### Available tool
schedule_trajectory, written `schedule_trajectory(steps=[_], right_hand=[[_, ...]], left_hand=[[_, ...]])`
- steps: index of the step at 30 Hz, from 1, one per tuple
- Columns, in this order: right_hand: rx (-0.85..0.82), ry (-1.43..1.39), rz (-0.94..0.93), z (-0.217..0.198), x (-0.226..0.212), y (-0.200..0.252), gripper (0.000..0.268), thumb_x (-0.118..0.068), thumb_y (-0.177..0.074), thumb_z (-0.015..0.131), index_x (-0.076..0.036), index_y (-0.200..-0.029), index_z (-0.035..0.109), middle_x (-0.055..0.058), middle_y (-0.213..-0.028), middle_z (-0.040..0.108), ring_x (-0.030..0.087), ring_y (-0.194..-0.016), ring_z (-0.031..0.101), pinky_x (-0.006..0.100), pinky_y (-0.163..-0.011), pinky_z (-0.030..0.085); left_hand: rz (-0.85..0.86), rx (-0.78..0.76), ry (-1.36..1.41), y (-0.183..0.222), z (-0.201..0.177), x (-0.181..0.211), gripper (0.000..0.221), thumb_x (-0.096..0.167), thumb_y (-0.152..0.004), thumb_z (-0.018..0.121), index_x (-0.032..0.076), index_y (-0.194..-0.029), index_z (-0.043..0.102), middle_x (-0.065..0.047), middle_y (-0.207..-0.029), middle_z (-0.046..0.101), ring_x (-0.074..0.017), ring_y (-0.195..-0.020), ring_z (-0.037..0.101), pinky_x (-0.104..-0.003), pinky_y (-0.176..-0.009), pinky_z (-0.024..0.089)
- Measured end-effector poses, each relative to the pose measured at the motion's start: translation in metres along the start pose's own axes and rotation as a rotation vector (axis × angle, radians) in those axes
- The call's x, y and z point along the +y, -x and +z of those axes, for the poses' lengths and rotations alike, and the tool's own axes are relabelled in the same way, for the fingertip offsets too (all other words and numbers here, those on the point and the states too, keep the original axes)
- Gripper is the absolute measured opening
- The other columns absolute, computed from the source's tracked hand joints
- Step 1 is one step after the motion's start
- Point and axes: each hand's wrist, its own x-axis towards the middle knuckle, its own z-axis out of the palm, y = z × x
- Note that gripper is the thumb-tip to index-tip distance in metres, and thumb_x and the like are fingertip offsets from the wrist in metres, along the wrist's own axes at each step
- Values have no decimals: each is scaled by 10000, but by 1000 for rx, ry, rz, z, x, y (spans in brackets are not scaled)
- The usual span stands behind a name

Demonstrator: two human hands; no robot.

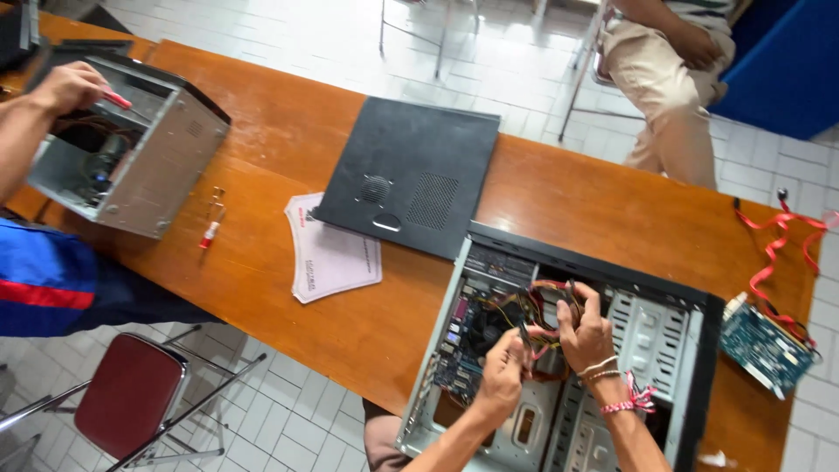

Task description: Routing and connecting internal data and power cables inside a computer case

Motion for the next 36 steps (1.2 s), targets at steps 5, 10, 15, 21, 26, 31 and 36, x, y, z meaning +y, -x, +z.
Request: schedule_trajectory(steps=[5, 10, 15, 21, 26, 31, 36], right_hand=[[-478, 328, 450, -2, -33, -44, 380, -337, -1106, 353, -41, -1057, 587, 238, -850, 702, 386, -692, 671, 476, -652, 536], [-675, 114, 777, 30, -25, -79, 438, -205, -1069, 331, 49, -922, 657, 156, -660, 742, 248, -499, 659, 358, -469, 571], [-888, 889, 287, 44, -22, -92, 363, -222, -895, 557, -122, -1180, 757, 145, -1186, 755, 359, -1064, 750, 427, -828, 611], [-1247, 961, 385, 169, 209, -134, 460, -176, -831, 694, -232, -1287, 726, -53, -1302, 760, 267, -1138, 751, 575, -787, 598], [-1029, 855, 255, 152, 197, -128, 808, -115, -761, 768, -195, -1511, 476, 62, -1592, 430, 275, -1437, 503, 380, -1190, 422], [-1054, 1067, 222, 231, 135, -117, 663, -110, -733, 803, -124, -1361, 591, 122, -1407, 549, 378, -1299, 563, 529, -1050, 458], [-1104, 1204, 440, 268, 139, -78, 525, -106, -705, 839, -57, -1211, 709, 179, -1223, 671, 479, -1161, 626, 676, -910, 499]], left_hand=[[49, -49, -7, 2, -1, -24, 500, 460, -1087, 419, 80, -1335, 628, 58, -852, 504, -55, -698, 426, -209, -629, 397], [119, -96, -204, 9, 4, -15, 557, 521, -1084, 362, 80, -1290, 633, -36, -1094, 607, -150, -953, 561, -281, -827, 455], [159, -134, -273, 11, 4, -20, 518, 513, -1094, 373, 101, -1275, 630, -61, -1156, 625, -190, -1058, 613, -330, -919, 498], [119, -85, -249, -3, 2, -11, 537, 531, -1083, 371, 132, -1333, 629, -15, -1038, 499, -164, -921, 475, -316, -835, 374], [43, -124, -319, -8, -5, 17, 644, 571, -1056, 318, 142, -1515, 459, -43, -1112, 438, -167, -1007, 465, -318, -975, 358], [85, -176, -378, -15, -9, 5, 583, 436, -1091, 378, 128, -1584, 420, -45, -1039, 402, -181, -925, 425, -320, -876, 352], [176, -47, -174, -19, -18, -36, 409, 235, -1054, 489, 108, -1431, 581, -67, -1479, 599, -264, -1182, 741, -208, -657, 558]])
